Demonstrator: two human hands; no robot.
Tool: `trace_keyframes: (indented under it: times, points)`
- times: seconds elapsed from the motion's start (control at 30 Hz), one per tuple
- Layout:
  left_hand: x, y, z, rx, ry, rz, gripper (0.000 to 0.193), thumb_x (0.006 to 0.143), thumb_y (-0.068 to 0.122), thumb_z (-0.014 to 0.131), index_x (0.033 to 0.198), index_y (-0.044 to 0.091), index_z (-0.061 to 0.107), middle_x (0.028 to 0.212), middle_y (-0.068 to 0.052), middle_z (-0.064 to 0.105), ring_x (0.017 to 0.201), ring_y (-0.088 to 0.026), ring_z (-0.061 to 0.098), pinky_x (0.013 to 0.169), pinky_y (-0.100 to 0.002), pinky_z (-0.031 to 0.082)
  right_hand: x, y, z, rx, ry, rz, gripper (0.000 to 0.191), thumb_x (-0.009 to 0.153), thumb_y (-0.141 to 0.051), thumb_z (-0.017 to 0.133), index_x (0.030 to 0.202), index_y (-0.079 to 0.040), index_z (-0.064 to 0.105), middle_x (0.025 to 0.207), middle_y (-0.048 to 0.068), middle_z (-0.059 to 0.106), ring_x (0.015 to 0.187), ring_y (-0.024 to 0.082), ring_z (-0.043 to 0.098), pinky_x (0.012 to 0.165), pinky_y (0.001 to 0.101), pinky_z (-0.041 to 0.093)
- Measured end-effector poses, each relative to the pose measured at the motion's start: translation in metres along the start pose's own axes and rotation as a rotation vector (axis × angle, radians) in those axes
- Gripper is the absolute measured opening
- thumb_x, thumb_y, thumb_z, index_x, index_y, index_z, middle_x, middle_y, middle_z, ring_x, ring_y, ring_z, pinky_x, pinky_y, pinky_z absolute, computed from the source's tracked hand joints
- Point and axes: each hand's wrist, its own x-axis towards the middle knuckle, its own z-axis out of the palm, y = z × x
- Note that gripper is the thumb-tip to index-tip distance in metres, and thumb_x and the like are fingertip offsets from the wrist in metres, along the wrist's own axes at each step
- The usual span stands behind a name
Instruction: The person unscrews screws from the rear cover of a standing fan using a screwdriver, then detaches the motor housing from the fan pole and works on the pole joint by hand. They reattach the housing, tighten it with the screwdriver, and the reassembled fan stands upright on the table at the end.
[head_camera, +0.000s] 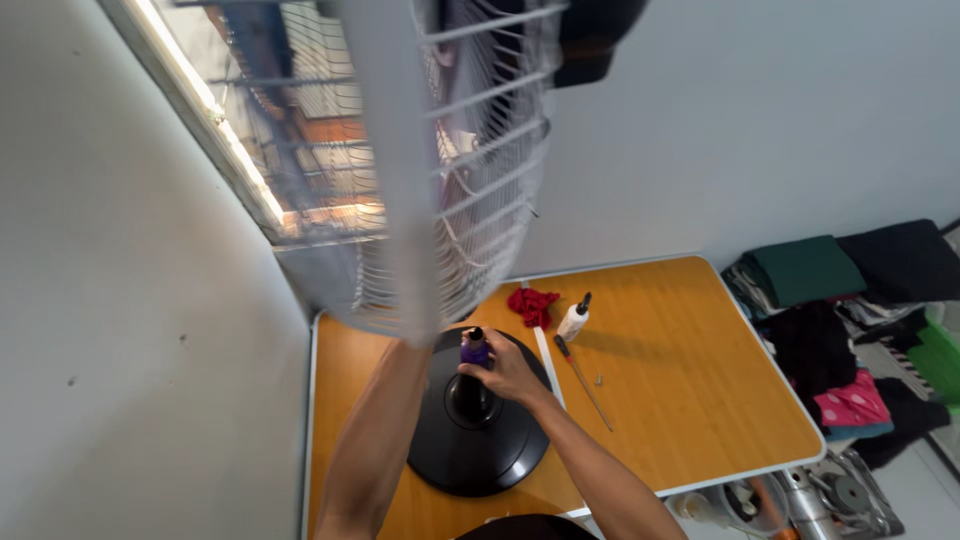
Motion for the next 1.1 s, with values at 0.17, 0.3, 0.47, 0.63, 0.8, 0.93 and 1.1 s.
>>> trace_keyframes:
  times: [0.17, 0.3, 0.47, 0.63, 0.8, 0.93, 1.1]
  points:
    - [0.030, 0.056, 0.007, 0.012, -0.092, -0.105, 0.048, 0.083, 0.035, 0.083, 0.116, 0.002, 0.069, 0.101, -0.011, 0.073, 0.091, -0.024, 0.071, 0.084, -0.042, 0.058, -0.005, -0.021, -0.008, -0.258, 0.102, -0.039, 0.058, 0.074, -0.039, 0.090, 0.119, -0.011, 0.065, 0.106, 0.006, 0.060, 0.098, 0.023, 0.067, 0.085, 0.0404, 0.059]
    - [0.038, 0.081, -0.002, 0.046, -0.154, -0.262, 0.048, 0.083, 0.037, 0.085, 0.114, 0.003, 0.071, 0.098, -0.009, 0.075, 0.088, -0.021, 0.072, 0.082, -0.040, 0.059, -0.003, -0.029, -0.009, -0.469, 0.185, -0.062, 0.068, 0.060, -0.058, 0.089, 0.110, -0.015, 0.075, 0.090, 0.006, 0.055, 0.083, 0.027, 0.065, 0.072, 0.0423, 0.055]
    - [0.038, 0.092, 0.000, -0.174, -0.054, -0.066, 0.057, 0.085, 0.024, 0.086, 0.128, 0.001, 0.058, 0.107, -0.011, 0.070, 0.096, -0.019, 0.067, 0.087, -0.038, 0.057, 0.010, -0.028, -0.003, -0.642, 0.254, 0.047, 0.075, 0.056, -0.072, 0.087, 0.093, -0.008, 0.070, 0.092, 0.006, 0.056, 0.084, 0.027, 0.066, 0.071, 0.0431, 0.057]
    - [0.040, 0.096, 0.001, -0.509, -0.107, 0.036, 0.058, 0.090, 0.005, 0.083, 0.134, 0.002, 0.047, 0.114, -0.009, 0.062, 0.104, -0.015, 0.063, 0.091, -0.032, 0.055, 0.018, -0.028, 0.003, -0.646, 0.324, 0.056, 0.080, 0.056, -0.077, 0.080, 0.095, -0.008, 0.070, 0.095, 0.007, 0.056, 0.085, 0.029, 0.066, 0.069, 0.0440, 0.058]
    - [0.040, 0.097, 0.000, -0.525, -0.148, -0.051, 0.054, 0.087, 0.008, 0.083, 0.129, 0.001, 0.049, 0.105, -0.005, 0.069, 0.095, -0.012, 0.068, 0.086, -0.029, 0.058, 0.020, -0.026, 0.010, -0.645, 0.304, 0.147, 0.077, 0.062, -0.078, 0.077, 0.097, -0.010, 0.070, 0.102, 0.008, 0.055, 0.090, 0.029, 0.066, 0.069, 0.0453, 0.059]
    - [0.039, 0.098, -0.001, -0.555, -0.153, -0.101, 0.053, 0.087, 0.009, 0.083, 0.128, 0.001, 0.051, 0.103, -0.005, 0.067, 0.091, -0.012, 0.067, 0.082, -0.028, 0.058, 0.020, -0.019, -0.004, -0.604, 0.267, 0.041, 0.071, 0.068, -0.067, 0.082, 0.104, -0.008, 0.069, 0.108, 0.009, 0.053, 0.095, 0.030, 0.064, 0.076, 0.0443, 0.058]
    - [0.036, 0.098, 0.001, -0.488, -0.135, -0.094, 0.052, 0.089, 0.011, 0.082, 0.130, 0.003, 0.052, 0.101, -0.004, 0.068, 0.090, -0.011, 0.066, 0.079, -0.028, 0.058, 0.010, -0.007, -0.042, -0.009, 0.119, -0.197, 0.036, 0.099, -0.028, 0.070, 0.124, -0.004, 0.062, 0.134, 0.009, 0.054, 0.125, 0.023, 0.057, 0.105, 0.0367, 0.049]
